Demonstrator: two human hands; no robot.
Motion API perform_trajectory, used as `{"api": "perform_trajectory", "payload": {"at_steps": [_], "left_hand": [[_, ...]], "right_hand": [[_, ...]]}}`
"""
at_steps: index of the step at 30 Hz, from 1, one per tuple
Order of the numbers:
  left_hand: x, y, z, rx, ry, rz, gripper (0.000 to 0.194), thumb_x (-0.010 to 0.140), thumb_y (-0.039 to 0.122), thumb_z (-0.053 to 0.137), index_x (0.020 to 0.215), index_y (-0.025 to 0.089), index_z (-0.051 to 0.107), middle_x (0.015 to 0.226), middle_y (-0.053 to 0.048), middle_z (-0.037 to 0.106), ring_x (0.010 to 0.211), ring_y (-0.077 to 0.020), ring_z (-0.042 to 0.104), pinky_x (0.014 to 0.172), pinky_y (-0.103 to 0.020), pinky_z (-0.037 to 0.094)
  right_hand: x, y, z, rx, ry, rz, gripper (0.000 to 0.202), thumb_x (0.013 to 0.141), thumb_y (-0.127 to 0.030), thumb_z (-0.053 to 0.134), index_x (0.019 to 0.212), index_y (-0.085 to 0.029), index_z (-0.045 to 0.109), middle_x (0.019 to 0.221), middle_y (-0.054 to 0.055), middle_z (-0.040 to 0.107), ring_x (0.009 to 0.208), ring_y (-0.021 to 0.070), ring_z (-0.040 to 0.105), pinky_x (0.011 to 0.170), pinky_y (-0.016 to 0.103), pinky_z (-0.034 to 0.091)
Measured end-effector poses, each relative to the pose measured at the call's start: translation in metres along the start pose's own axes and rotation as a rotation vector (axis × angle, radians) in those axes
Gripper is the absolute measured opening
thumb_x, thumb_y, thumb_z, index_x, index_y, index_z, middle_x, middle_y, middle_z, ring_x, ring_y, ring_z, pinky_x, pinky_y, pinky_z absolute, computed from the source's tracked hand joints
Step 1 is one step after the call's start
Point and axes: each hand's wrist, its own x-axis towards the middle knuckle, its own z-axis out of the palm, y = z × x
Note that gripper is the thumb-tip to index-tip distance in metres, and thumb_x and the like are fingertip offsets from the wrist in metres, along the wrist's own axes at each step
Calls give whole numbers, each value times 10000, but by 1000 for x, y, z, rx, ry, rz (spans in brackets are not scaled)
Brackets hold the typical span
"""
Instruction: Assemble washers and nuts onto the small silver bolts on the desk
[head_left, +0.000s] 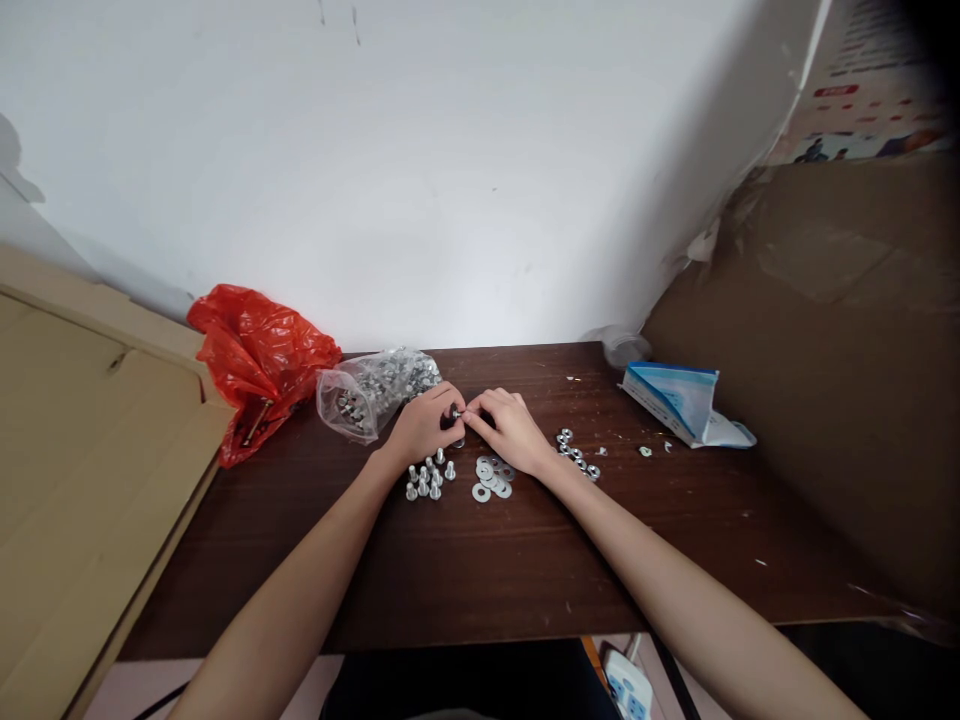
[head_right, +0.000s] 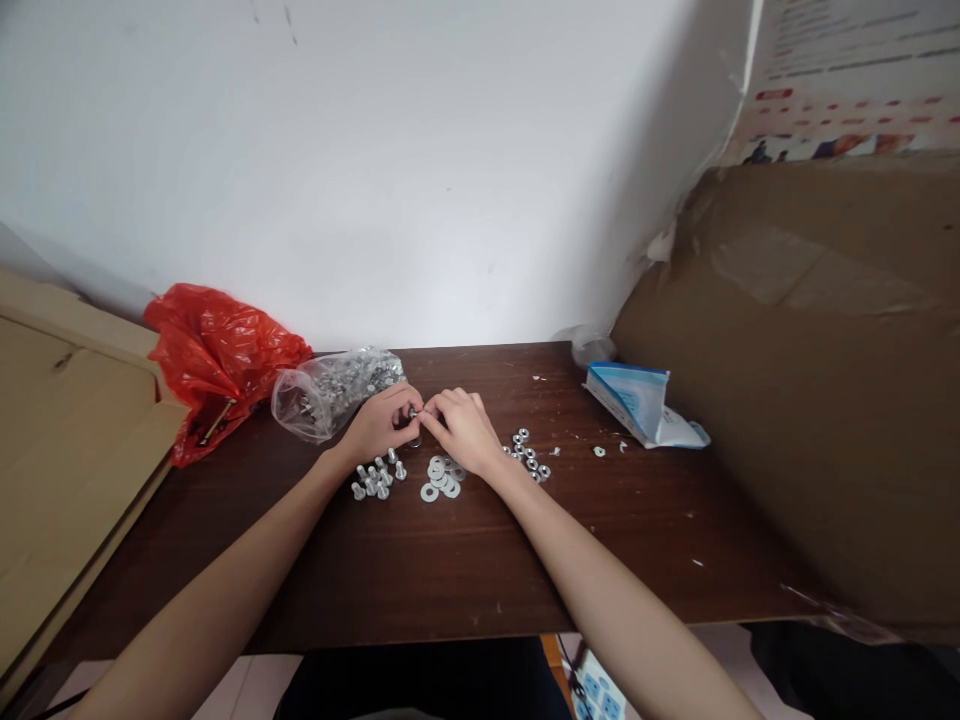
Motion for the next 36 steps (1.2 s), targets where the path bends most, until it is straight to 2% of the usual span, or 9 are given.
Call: {"api": "perform_trajectory", "payload": {"at_steps": [11, 19, 31, 34, 36], "left_hand": [[1, -2, 1, -14, -3, -16, 80, 771, 153, 516, 841, 159, 556, 837, -23, 540, 672, -110, 470, 622, -230, 396], [1, 0, 0, -21, -5, -24, 81, 777, 150, 507, 842, 157, 556, 814, -19, 531, 663, -106, 466, 617, -226, 391], [1, 0, 0, 9, -20, -3, 80, 793, 164, 501, 853, 163, 553, 830, -17, 531, 657, -100, 466, 619, -220, 392], [1, 0, 0, 6, -20, -1, 86, 795, 164, 495, 853, 159, 558, 833, -21, 536, 656, -99, 465, 619, -221, 392], [1, 1, 0, 3, -16, -6, 87, 795, 163, 493, 849, 155, 561, 824, -20, 532, 651, -98, 459, 618, -221, 389]], "right_hand": [[0, -1, -1, 20, 14, -1, 135, 888, -295, 499, 840, -197, 579, 871, 24, 627, 879, 189, 513, 801, 322, 320], [0, 1, 0, -8, -7, -3, 207, 930, -335, 430, 878, -201, 579, 874, 30, 624, 862, 187, 509, 791, 329, 324], [1, 2, 1, -70, -31, 4, 399, 972, -382, 304, 788, -188, 600, 804, 43, 585, 835, 185, 492, 762, 320, 325], [1, 1, 1, -66, -33, 17, 400, 971, -380, 309, 757, -188, 586, 803, 43, 588, 836, 185, 496, 760, 318, 323], [1, 0, 2, -37, -13, 35, 344, 961, -381, 341, 800, -193, 580, 815, 37, 599, 843, 187, 505, 775, 321, 322]]}}
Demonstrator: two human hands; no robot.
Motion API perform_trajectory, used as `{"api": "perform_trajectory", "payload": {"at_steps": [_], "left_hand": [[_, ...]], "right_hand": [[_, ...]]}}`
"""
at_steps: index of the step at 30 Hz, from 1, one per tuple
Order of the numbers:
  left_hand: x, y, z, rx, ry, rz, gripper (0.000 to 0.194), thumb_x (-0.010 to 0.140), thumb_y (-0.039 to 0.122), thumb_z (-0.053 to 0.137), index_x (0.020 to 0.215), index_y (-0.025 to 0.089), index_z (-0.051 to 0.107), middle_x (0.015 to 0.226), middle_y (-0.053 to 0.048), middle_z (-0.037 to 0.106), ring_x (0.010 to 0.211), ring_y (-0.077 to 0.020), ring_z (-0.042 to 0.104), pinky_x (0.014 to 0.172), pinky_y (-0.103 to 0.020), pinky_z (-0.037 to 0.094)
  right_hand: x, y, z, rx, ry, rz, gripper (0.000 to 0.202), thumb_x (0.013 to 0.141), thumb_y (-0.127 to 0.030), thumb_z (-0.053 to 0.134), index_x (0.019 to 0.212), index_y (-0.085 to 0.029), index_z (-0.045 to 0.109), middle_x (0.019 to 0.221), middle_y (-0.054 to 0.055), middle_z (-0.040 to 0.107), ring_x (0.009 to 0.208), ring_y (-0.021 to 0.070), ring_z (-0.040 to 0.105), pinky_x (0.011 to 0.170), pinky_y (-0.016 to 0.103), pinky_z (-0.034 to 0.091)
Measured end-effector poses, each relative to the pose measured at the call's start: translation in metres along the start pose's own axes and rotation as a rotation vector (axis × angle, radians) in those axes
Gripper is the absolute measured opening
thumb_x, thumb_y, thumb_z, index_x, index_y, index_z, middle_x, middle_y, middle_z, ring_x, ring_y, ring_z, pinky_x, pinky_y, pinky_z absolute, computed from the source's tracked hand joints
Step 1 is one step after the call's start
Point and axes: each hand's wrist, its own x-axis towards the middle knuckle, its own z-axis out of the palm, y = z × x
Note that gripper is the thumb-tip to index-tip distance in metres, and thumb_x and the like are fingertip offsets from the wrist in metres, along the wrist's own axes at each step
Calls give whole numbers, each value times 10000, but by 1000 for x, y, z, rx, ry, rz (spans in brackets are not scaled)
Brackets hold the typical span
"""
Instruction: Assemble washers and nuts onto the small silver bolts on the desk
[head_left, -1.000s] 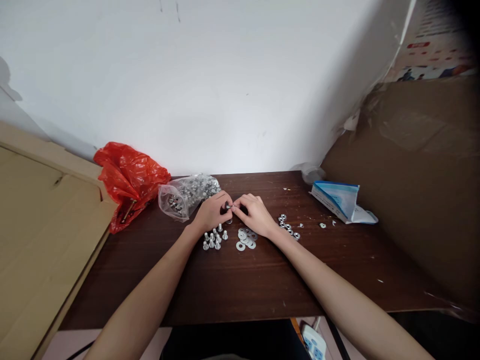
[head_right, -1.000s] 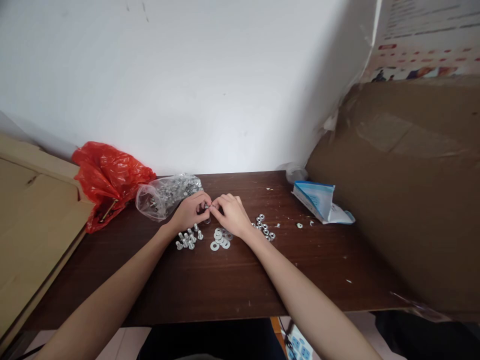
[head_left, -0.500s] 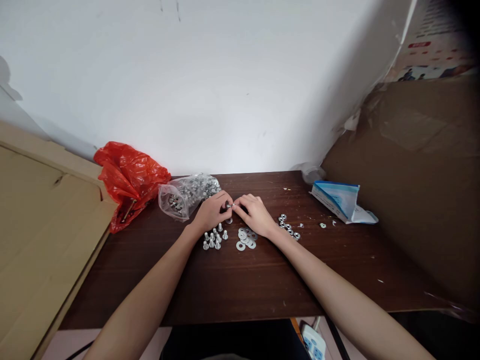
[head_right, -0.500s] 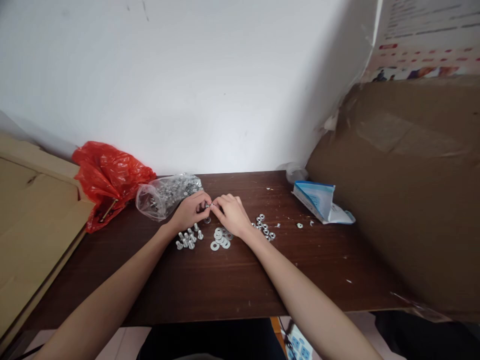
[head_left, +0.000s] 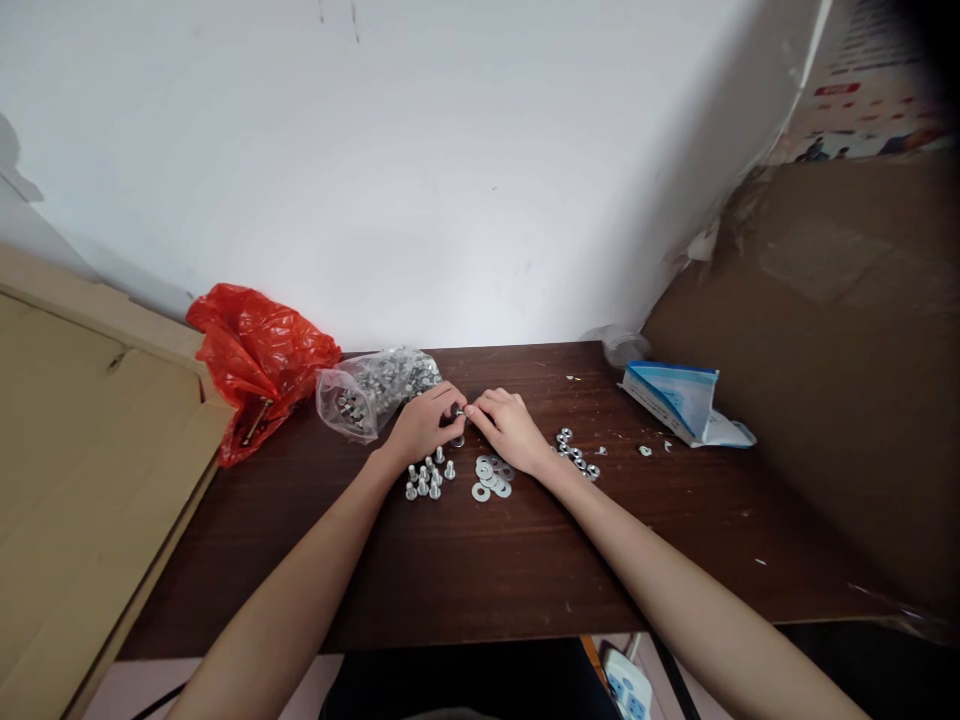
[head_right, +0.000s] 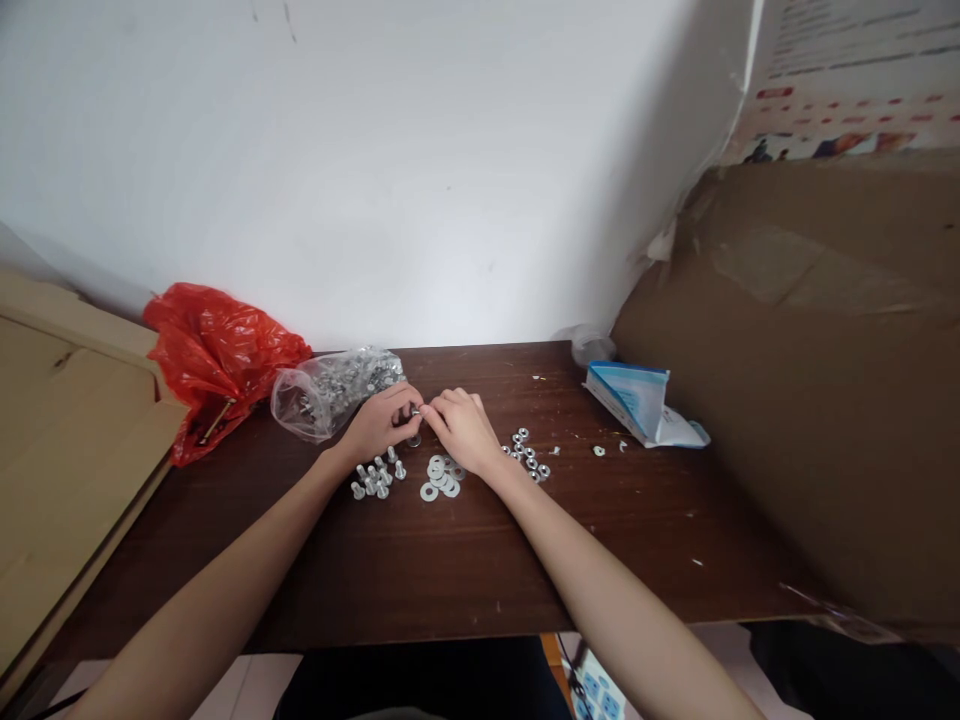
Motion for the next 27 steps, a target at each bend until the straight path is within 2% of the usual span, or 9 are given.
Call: {"api": "perform_trajectory", "payload": {"at_steps": [4, 9, 27], "left_hand": [[0, 1, 0, 5, 10, -11, 85, 810, 184, 491, 840, 157, 567, 801, -16, 521, 648, -102, 449, 610, -220, 383], [-1, 1, 0, 5, 11, -14, 86, 809, 178, 496, 856, 161, 566, 837, -22, 534, 671, -104, 471, 620, -219, 388], [-1, -3, 2, 2, -2, 21, 98, 801, 176, 497, 861, 162, 574, 898, -30, 559, 656, -93, 488, 622, -212, 407]], "right_hand": [[-1, -2, 0, 83, 55, 31, 225, 915, -402, 446, 948, -207, 552, 829, 20, 624, 839, 189, 525, 836, 344, 311], [-1, -1, 0, 66, 58, -5, 207, 920, -365, 441, 854, -203, 553, 846, 20, 633, 867, 194, 516, 852, 352, 291], [0, 3, 2, -79, 27, -46, 392, 969, -387, 325, 734, -182, 562, 787, 24, 579, 844, 174, 485, 812, 323, 287]]}}
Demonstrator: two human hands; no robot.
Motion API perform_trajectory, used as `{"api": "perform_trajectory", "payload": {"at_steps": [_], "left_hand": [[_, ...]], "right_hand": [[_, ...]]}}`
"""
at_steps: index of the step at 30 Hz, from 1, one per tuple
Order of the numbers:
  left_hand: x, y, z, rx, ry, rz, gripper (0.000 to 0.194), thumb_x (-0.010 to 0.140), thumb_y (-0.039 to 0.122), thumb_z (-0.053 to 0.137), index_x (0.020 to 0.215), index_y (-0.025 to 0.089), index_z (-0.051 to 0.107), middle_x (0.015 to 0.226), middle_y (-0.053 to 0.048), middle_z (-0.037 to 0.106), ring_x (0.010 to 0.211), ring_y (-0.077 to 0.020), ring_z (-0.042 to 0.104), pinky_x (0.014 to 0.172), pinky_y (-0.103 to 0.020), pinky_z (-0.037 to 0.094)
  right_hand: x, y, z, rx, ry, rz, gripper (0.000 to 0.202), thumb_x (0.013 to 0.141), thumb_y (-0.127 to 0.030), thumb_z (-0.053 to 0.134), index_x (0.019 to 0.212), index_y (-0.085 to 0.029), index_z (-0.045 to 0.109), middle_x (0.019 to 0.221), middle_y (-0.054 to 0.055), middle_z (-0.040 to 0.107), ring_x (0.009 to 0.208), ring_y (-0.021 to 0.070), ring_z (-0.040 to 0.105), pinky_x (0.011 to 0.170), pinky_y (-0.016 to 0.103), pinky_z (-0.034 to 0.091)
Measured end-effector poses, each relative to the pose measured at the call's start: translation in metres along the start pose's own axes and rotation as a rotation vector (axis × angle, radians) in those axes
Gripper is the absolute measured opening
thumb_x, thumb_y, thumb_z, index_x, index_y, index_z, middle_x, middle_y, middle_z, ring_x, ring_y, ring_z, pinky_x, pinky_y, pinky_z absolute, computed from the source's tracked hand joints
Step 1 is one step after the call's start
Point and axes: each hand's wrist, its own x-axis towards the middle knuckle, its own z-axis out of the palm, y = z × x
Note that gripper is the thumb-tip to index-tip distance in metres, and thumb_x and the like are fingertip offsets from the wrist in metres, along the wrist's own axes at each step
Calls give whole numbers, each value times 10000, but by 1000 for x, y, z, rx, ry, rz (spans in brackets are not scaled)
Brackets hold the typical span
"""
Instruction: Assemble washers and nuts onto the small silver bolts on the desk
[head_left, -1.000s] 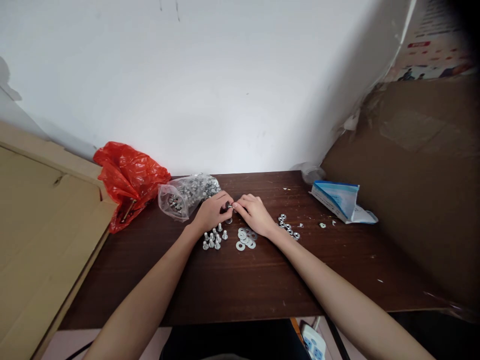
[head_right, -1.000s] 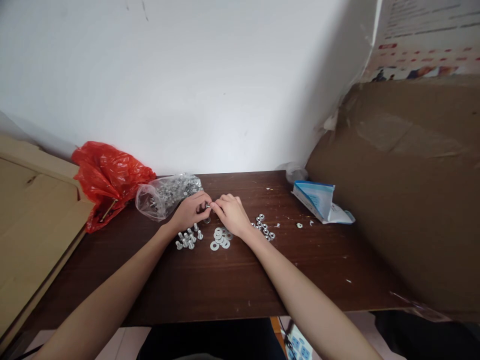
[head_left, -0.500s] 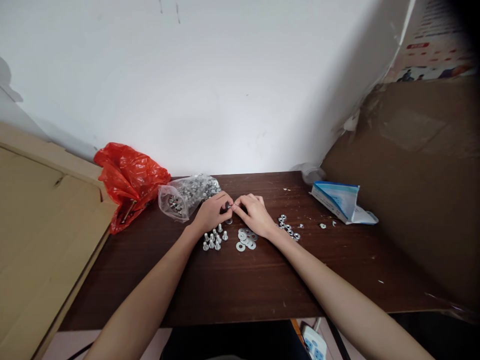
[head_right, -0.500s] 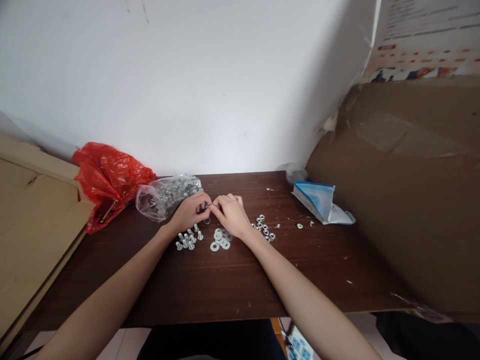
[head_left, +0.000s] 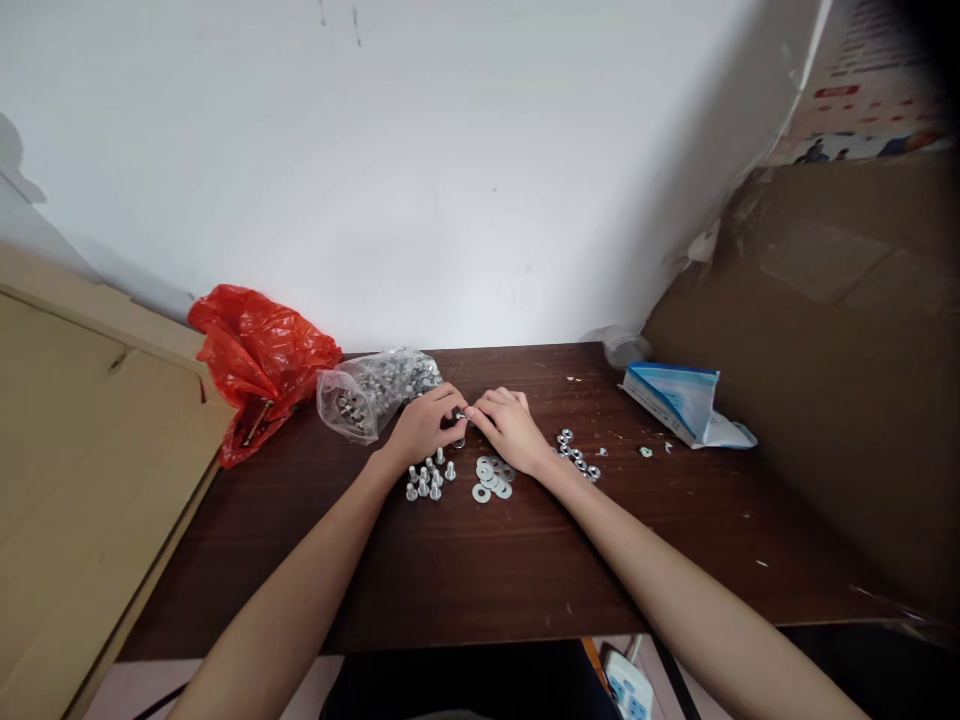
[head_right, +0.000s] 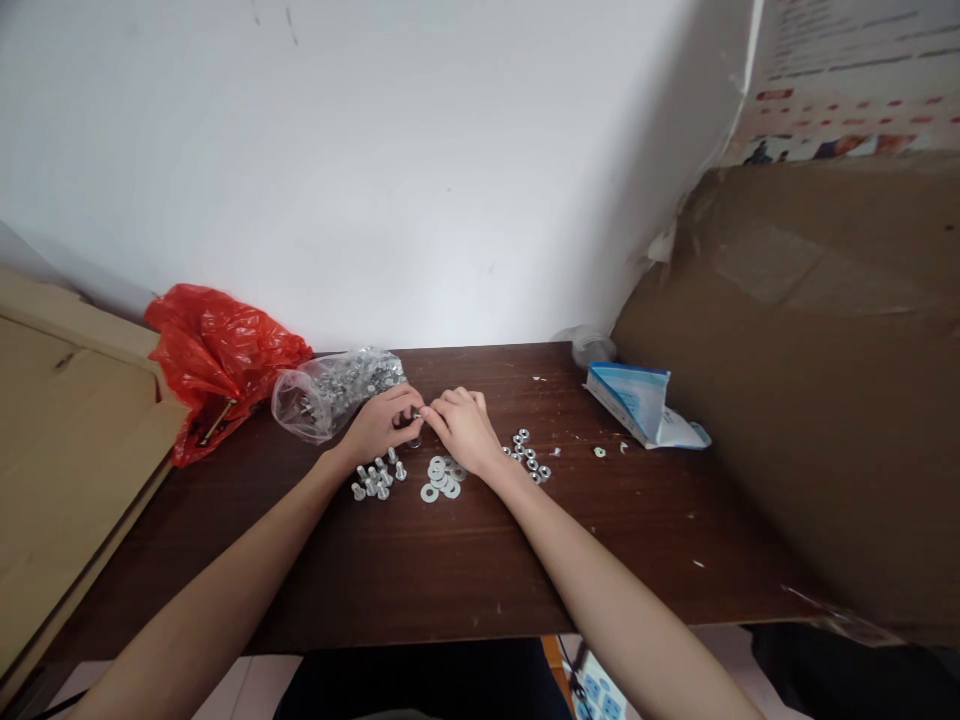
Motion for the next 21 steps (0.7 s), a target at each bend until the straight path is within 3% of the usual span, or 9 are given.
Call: {"api": "perform_trajectory", "payload": {"at_steps": [21], "left_hand": [[1, 3, -2, -8, 17, -35, 100, 830, 195, 506, 886, 158, 580, 876, -28, 553, 683, -101, 483, 629, -214, 395]], "right_hand": [[0, -2, -2, 92, 58, 38, 256, 934, -368, 427, 821, -194, 576, 841, 19, 629, 859, 188, 511, 830, 339, 288]]}}
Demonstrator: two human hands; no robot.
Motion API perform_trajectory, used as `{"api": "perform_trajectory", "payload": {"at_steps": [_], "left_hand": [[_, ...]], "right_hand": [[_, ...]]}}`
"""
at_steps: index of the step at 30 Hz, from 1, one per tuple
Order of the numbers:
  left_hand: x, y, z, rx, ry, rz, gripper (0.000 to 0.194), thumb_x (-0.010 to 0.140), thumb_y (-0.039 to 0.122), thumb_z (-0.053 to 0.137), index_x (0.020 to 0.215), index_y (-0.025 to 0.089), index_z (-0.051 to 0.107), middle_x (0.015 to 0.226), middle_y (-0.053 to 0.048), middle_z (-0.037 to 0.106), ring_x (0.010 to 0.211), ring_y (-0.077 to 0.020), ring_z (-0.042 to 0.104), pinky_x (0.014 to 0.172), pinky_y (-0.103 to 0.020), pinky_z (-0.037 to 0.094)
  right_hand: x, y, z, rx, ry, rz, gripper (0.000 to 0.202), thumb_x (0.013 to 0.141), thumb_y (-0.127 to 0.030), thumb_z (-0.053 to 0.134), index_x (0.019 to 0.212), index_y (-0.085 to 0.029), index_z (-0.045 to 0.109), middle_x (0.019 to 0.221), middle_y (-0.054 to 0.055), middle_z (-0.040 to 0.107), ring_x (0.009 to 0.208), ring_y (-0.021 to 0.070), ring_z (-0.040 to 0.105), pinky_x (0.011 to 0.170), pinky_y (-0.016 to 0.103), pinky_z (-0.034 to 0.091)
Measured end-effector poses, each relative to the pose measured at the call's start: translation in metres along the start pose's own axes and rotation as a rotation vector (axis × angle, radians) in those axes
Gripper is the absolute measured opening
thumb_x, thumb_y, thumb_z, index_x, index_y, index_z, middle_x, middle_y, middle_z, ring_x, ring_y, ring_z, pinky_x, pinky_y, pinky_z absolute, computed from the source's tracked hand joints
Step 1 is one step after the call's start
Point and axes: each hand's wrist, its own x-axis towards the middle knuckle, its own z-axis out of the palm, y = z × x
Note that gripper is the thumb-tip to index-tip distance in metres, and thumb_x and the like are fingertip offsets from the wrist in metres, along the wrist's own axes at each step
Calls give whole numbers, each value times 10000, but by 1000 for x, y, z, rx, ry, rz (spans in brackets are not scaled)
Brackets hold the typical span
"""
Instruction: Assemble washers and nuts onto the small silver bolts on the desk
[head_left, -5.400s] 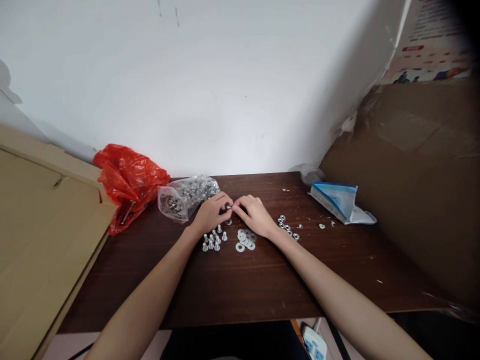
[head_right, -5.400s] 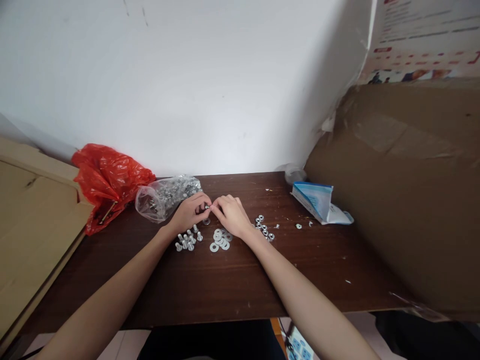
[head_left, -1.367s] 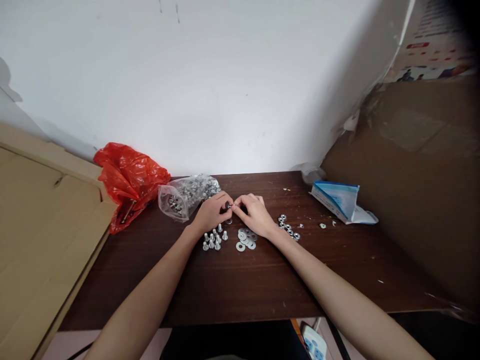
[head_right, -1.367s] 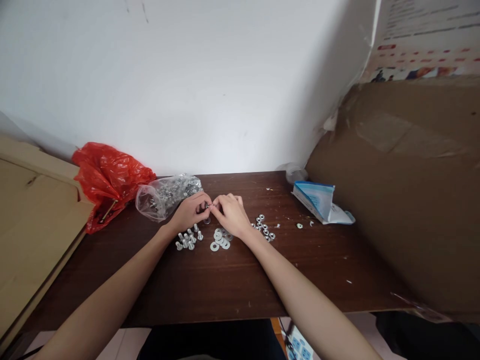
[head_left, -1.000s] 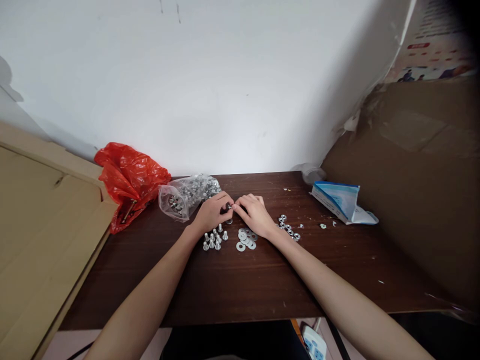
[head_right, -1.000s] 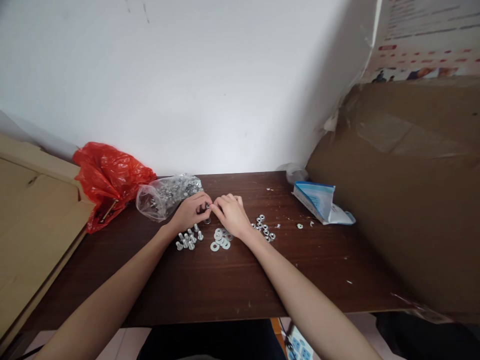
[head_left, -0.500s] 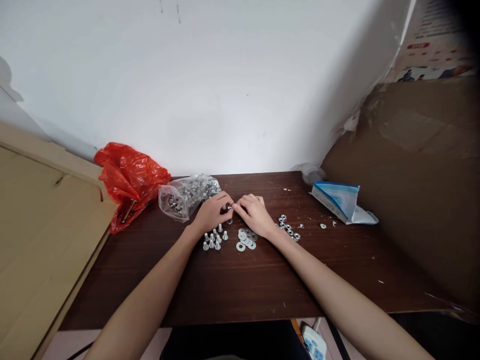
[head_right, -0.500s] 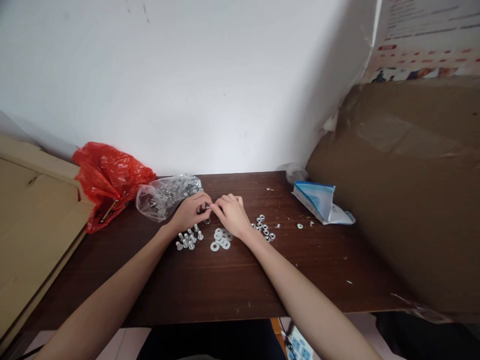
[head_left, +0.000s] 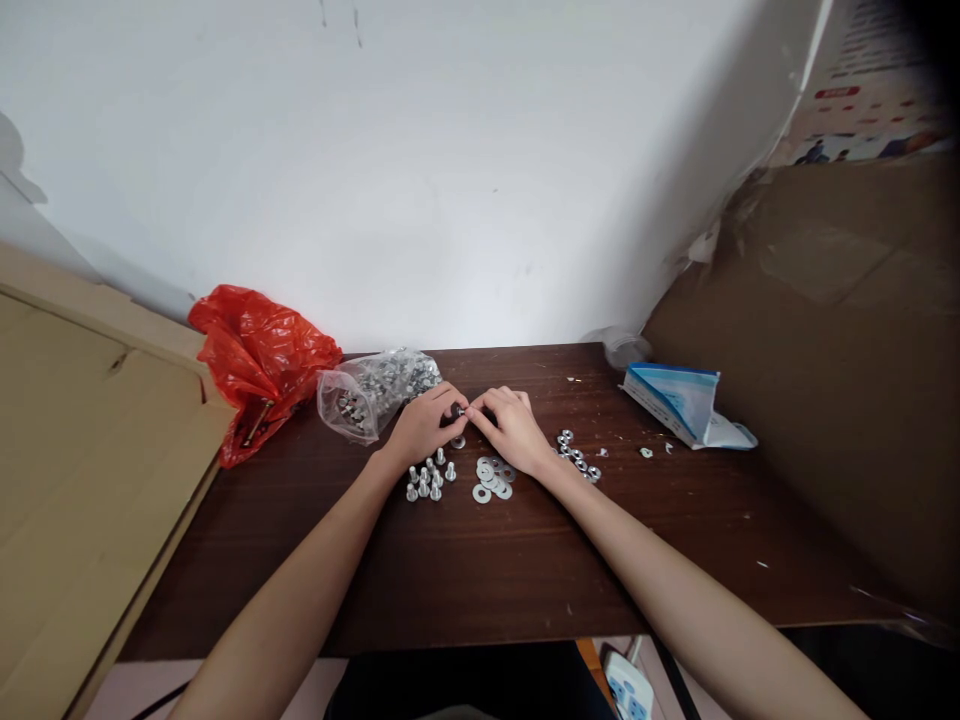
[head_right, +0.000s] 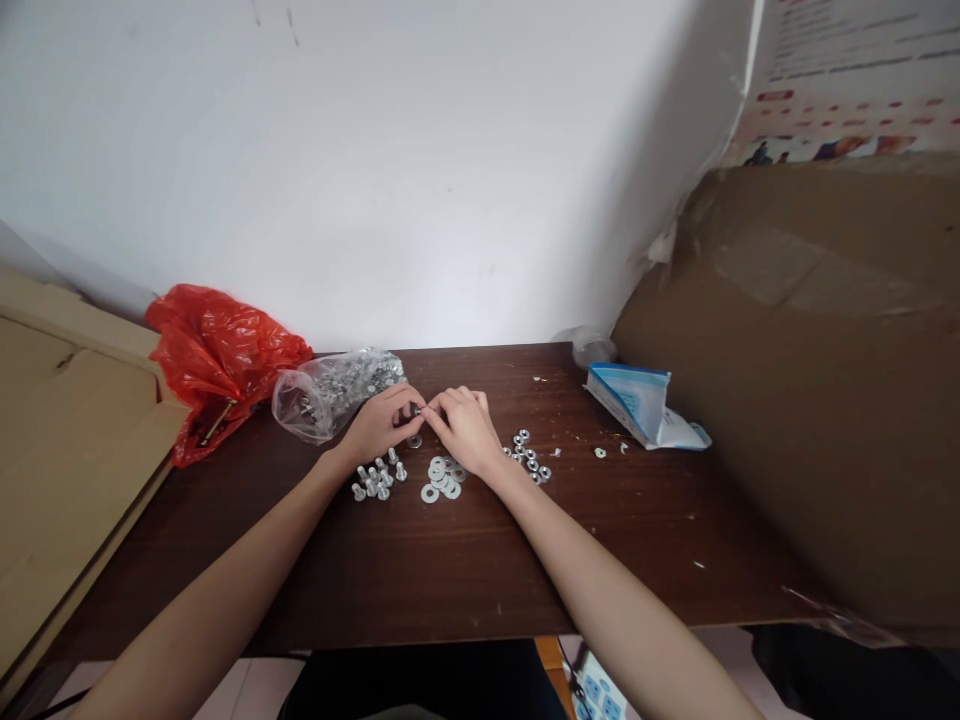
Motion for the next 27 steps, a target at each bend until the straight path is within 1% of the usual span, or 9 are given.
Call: {"api": "perform_trajectory", "payload": {"at_steps": [4, 8, 13, 19, 24, 27], "left_hand": [[0, 0, -1, -8, 0, -9, 124, 842, 217, 516, 926, 167, 592, 861, -21, 545, 674, -101, 482, 625, -215, 399], [0, -2, 0, -15, 8, -3, 194, 840, 222, 524, 1016, 184, 593, 870, -22, 550, 676, -108, 489, 629, -220, 413], [0, -4, 1, -25, 28, -25, 292, 829, 179, 513, 1118, 191, 556, 886, -21, 559, 678, -109, 495, 641, -225, 434], [0, -5, 1, -46, 47, -22, 289, 831, 152, 485, 1108, 181, 563, 895, -31, 565, 685, -112, 497, 667, -239, 449], [-1, -9, 3, -34, 29, -30, 268, 822, 140, 480, 1062, 174, 594, 912, -37, 570, 701, -117, 506, 685, -249, 451], [-1, -12, 4, -26, 7, -39, 255, 817, 130, 476, 1029, 171, 612, 941, -38, 574, 707, -116, 510, 699, -253, 452]], "right_hand": [[0, 0, -1, -3, 16, 17, 245, 934, -358, 424, 835, -194, 577, 845, 24, 628, 862, 192, 517, 831, 344, 300], [0, 0, -1, 11, 42, 40, 216, 927, -348, 442, 853, -191, 570, 852, 20, 624, 868, 192, 523, 836, 347, 313], [1, 4, 0, 25, 104, 72, 189, 925, -333, 440, 907, -189, 561, 909, 36, 631, 898, 206, 536, 846, 364, 334], [3, 13, 1, 92, 151, 87, 145, 914, -285, 444, 938, -196, 556, 966, 42, 638, 923, 209, 551, 833, 349, 382], [3, 17, -1, 128, 130, 64, 134, 896, -266, 474, 927, -195, 583, 940, 47, 629, 922, 204, 554, 833, 332, 405], [3, 17, -2, 109, 98, 70, 136, 895, -255, 474, 929, -193, 590, 951, 50, 627, 935, 207, 549, 840, 335, 400]]}}
